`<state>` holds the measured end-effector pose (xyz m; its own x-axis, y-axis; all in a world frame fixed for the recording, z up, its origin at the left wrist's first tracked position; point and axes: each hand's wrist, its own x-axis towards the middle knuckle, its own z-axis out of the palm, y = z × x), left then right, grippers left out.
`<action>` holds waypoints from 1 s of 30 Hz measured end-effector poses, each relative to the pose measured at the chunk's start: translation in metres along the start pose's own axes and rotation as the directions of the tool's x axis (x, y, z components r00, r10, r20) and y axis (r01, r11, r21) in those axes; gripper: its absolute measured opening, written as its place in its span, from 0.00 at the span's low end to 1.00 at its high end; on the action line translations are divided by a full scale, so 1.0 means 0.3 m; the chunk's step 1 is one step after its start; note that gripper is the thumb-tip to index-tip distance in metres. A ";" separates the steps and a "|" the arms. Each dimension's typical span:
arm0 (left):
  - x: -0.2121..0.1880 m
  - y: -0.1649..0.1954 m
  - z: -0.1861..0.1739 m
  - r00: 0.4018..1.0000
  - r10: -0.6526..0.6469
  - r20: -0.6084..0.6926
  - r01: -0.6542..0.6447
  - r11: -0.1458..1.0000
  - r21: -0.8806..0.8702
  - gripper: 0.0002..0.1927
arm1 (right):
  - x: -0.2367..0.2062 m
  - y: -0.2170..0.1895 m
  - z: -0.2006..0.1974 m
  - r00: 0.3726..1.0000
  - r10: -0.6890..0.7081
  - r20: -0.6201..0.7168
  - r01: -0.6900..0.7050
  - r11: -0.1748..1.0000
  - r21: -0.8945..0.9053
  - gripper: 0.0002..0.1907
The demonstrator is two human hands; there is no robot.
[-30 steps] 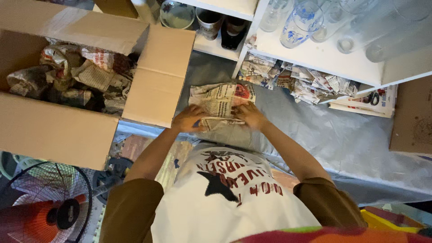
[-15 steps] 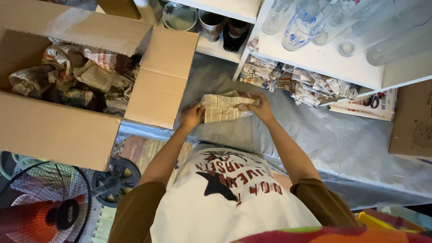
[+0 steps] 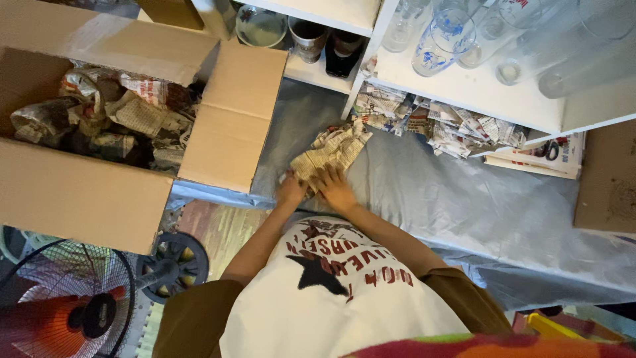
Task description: The person wraps ceramic cups and bowls in sheets of newspaper, crumpling and folding the paper around each item, and places the wrapped pieces into a cardboard box lined with crumpled newspaper. They occasionally reach into the box to reposition wrapped items and take fresh paper from a pile on the shelf.
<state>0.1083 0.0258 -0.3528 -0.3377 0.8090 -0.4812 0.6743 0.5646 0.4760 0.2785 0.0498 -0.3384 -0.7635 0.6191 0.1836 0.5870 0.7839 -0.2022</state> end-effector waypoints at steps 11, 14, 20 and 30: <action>0.068 0.108 -0.062 0.623 0.720 0.304 -0.670 0.692 -0.267 0.23 | -0.061 0.115 -0.058 0.912 0.250 0.325 -0.392 0.295 0.872 0.19; 0.115 0.093 -0.091 0.820 0.523 0.231 -0.217 0.658 -0.721 0.25 | -0.021 0.147 -0.089 0.862 0.416 0.290 -0.439 0.328 0.837 0.15; 0.147 0.119 -0.115 0.870 0.489 0.057 -0.361 0.711 -0.603 0.30 | 0.103 0.194 -0.119 0.830 0.546 0.115 -0.294 0.252 0.922 0.13; 0.157 0.231 -0.074 0.876 0.384 -0.291 -0.457 0.853 -0.251 0.23 | 0.124 0.145 -0.145 0.981 0.067 -0.181 -0.057 0.997 0.061 0.37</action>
<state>0.1245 0.1066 -0.3262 -0.2286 0.9732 -0.0245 0.5648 0.1531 0.8109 0.2873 0.1089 -0.2983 -0.6611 0.6685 0.3407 0.6118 0.7432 -0.2709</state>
